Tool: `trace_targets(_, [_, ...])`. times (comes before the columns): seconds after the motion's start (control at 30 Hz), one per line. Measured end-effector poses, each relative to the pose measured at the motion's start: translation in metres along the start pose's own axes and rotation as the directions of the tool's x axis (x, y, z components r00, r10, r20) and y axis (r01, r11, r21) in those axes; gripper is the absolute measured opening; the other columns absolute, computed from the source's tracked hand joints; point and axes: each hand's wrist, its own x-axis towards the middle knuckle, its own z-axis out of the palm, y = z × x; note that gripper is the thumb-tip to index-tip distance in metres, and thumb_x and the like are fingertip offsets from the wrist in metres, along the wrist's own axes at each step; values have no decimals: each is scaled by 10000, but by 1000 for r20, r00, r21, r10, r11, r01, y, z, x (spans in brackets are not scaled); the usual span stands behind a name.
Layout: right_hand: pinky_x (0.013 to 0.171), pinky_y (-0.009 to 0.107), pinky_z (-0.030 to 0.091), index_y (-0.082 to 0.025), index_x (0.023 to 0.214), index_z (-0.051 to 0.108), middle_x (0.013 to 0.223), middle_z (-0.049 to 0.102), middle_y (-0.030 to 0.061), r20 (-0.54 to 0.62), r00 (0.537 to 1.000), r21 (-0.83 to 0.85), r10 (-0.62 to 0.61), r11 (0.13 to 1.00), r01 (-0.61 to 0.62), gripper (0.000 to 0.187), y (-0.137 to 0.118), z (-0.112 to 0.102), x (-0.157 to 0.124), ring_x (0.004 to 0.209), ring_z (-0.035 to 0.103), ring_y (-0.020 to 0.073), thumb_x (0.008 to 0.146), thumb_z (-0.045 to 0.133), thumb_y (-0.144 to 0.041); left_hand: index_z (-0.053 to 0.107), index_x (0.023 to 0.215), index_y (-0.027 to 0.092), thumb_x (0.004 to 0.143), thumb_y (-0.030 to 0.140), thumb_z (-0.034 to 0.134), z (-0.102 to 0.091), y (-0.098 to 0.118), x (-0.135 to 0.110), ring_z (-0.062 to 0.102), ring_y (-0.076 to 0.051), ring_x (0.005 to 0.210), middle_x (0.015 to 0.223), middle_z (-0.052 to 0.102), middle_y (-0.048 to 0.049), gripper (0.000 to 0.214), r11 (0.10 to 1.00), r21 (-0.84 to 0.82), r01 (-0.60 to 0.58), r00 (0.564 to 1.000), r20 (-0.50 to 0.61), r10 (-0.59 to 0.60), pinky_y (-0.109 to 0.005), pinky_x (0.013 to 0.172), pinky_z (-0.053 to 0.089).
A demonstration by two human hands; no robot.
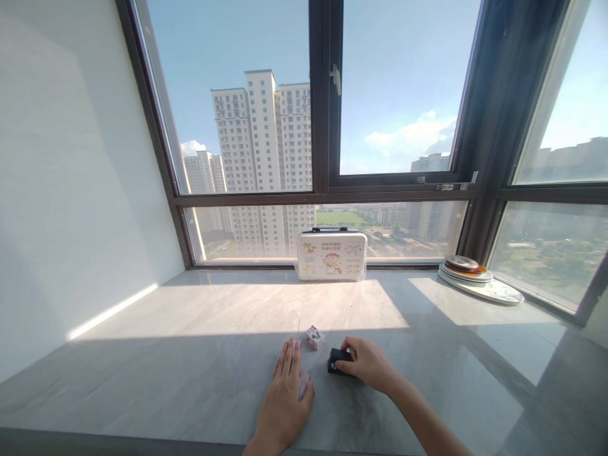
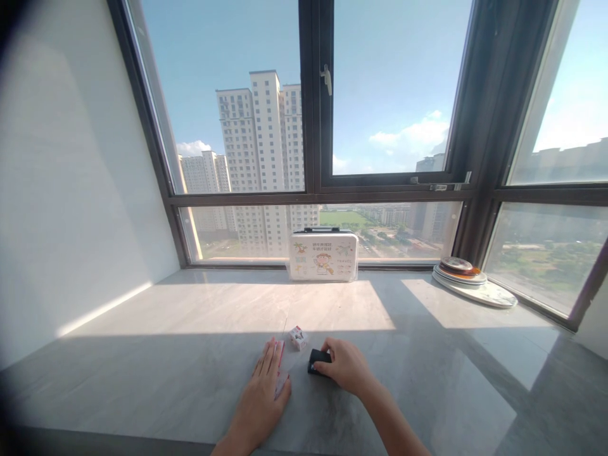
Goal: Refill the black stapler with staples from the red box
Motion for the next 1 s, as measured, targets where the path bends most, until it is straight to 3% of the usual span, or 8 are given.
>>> trace_targets(0.2, [576, 269, 231, -242, 884, 740, 647, 623, -22, -15, 1000, -5, 1, 1000, -1, 198, -4, 0, -1, 629, 545, 148, 757, 744, -393, 249, 1588, 133, 977, 349, 392, 18, 5, 10, 212, -288, 1523, 1639, 279, -108, 663, 996, 46, 71, 997, -8, -71, -493, 1231, 272])
trace_targets(0.33, [584, 280, 245, -207, 720, 718, 628, 632, 22, -53, 998, 7, 38, 999, -38, 262, -4, 0, -4, 630, 549, 175, 786, 711, -460, 99, 1615, 144, 957, 301, 425, 29, 16, 19, 282, -328, 1496, 1614, 325, -155, 751, 996, 3, 93, 990, -105, -93, -549, 1199, 308])
trace_targets(0.47, [576, 282, 265, -191, 722, 709, 616, 622, 43, -128, 985, 76, 113, 992, -104, 387, 1, 4, -10, 611, 550, 192, 851, 625, -546, -7, 1620, 166, 959, 278, 441, 40, 40, 27, 301, -379, 1475, 1595, 339, -189, 806, 987, -70, 143, 961, -227, -156, -600, 1166, 326])
trace_targets(0.57, [555, 278, 293, -178, 720, 708, 586, 591, 34, -145, 977, 178, 157, 975, -130, 489, 6, 9, -14, 600, 552, 198, 881, 550, -612, 72, 1624, 237, 983, 283, 420, 47, 57, 36, 302, -415, 1461, 1590, 340, -175, 731, 982, -87, 166, 949, -258, -183, -652, 1146, 312])
trace_targets(0.7, [536, 276, 375, -168, 853, 747, 608, 604, 35, -116, 977, 341, 180, 931, -131, 603, 12, 14, -21, 622, 572, 216, 894, 460, -697, 281, 1584, 178, 1016, 292, 369, 53, 66, 45, 277, -420, 1469, 1582, 330, -210, 586, 977, -50, 206, 951, -225, -212, -636, 1157, 301])
trace_targets(0.83, [524, 267, 428, -171, 1012, 737, 659, 618, 32, -82, 983, 476, 162, 873, -104, 650, 15, 23, -28, 610, 572, 196, 904, 415, -726, 485, 1460, 165, 1031, 321, 365, 51, 59, 43, 264, -381, 1486, 1557, 386, -187, 472, 987, -18, 160, 968, -193, -160, -594, 1188, 287])
trace_targets(1.0, [363, 231, 347, -184, 1245, 624, 606, 532, -23, 45, 992, 686, 116, 719, -115, 654, 0, 48, -23, 397, 438, 120, 922, 413, -712, 530, 1383, 218, 1047, 307, 339, 38, 42, 25, 321, -332, 1471, 1530, 442, -134, 396, 996, 4, 89, 988, -126, -88, -595, 1180, 310])
